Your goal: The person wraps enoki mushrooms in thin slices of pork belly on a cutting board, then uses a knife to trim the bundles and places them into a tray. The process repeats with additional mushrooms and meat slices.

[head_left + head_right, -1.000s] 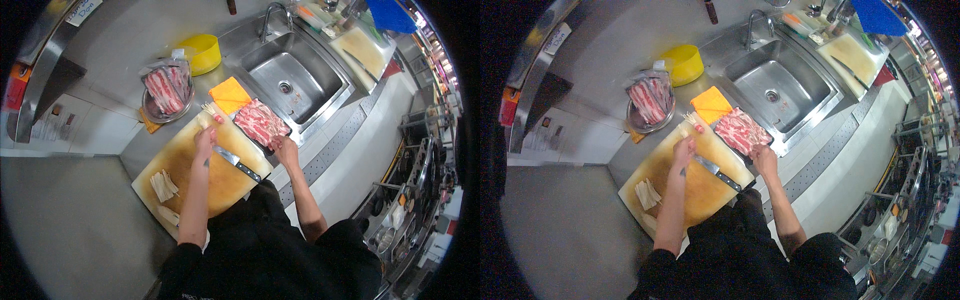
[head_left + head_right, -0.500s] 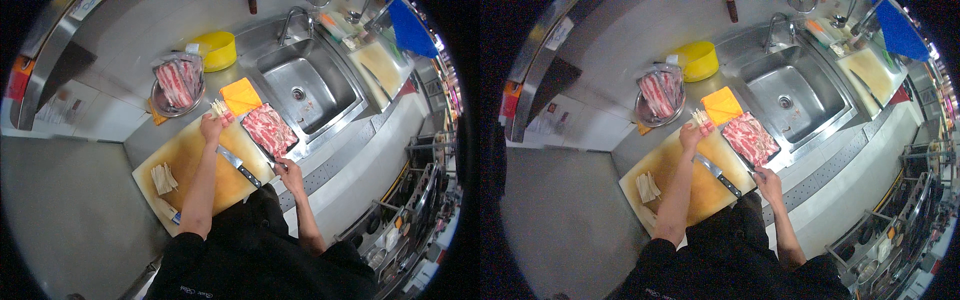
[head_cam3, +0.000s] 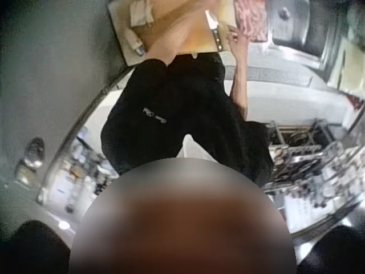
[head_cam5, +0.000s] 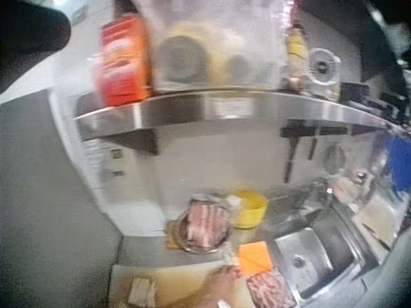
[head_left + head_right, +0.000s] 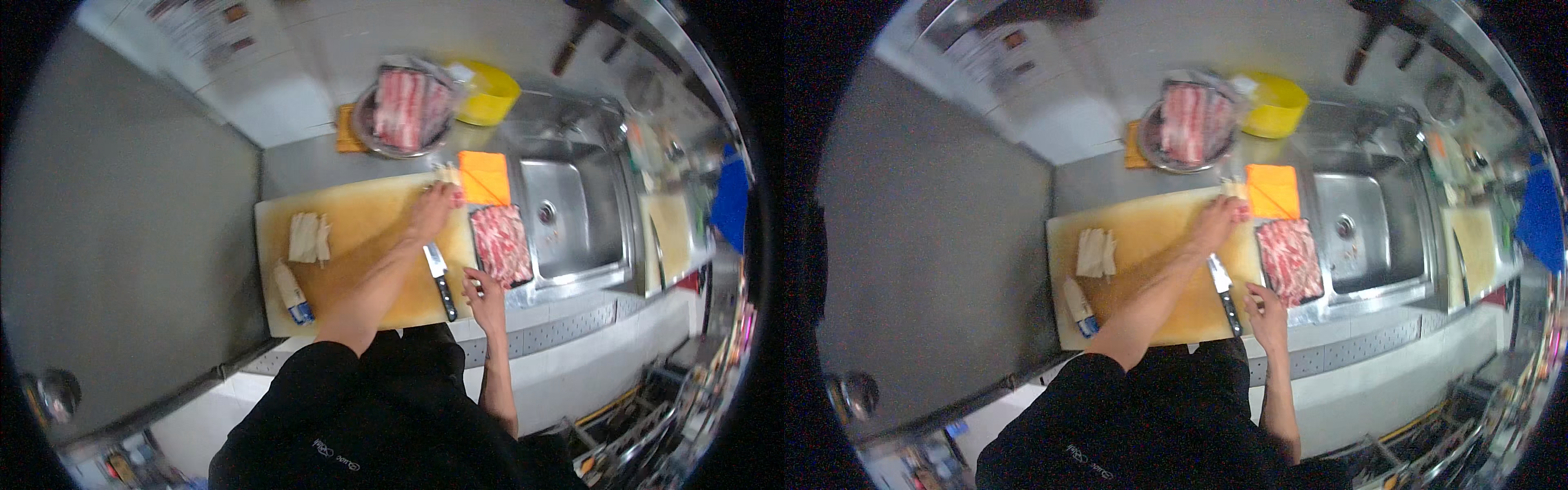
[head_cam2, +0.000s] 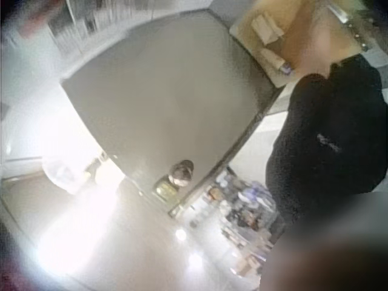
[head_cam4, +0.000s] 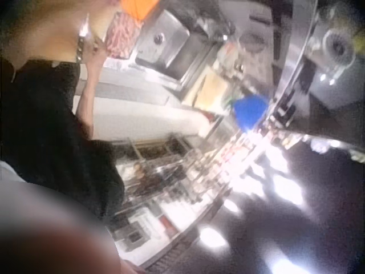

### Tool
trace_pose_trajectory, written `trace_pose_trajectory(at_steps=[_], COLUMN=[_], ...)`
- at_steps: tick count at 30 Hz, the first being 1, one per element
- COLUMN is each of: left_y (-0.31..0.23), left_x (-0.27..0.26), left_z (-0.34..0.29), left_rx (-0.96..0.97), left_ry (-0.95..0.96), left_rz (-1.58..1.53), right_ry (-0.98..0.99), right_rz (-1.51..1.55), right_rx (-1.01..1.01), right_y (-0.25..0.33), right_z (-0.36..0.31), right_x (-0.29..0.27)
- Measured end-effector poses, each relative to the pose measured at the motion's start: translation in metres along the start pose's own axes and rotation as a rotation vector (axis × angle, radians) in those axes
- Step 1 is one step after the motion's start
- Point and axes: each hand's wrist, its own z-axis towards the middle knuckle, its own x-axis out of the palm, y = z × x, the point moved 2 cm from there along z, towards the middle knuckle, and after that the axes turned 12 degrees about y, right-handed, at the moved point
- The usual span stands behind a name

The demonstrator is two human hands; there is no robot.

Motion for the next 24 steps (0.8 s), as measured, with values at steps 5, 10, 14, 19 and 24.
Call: trace_pose_trajectory(at_steps=[5, 10, 14, 19, 24], left_y=[-0.025, 0.05, 0.168, 0.214, 0.186], left_x=[-0.046, -0.101, -0.084, -0.064, -0.059], left_z=[-0.073, -0.226, -0.375, -0.433, -0.389], left_rx=[0.014, -0.34, -0.764, -0.825, -0.755], left_ry=[-0.144, -0.434, -0.435, -0.413, -0.495], left_rz=[-0.161, -0.277, -0.014, -0.221, -0.277], right_ry=[0.142, -0.022, -0.178, -0.139, -0.252], right_rz=[-0.12, -0.43, -0.882, -0.73, -0.819], right_rx=[0.061, -0.129, -0.055, 0.009, -0.106], right_y=[-0.022, -0.027, -0.048, -0.041, -0.032], right_z=[-0.016, -0.017, -0.01, -0.007, 0.01], right_x=[0.019, 0.042, 0.066, 0.074, 0.079])
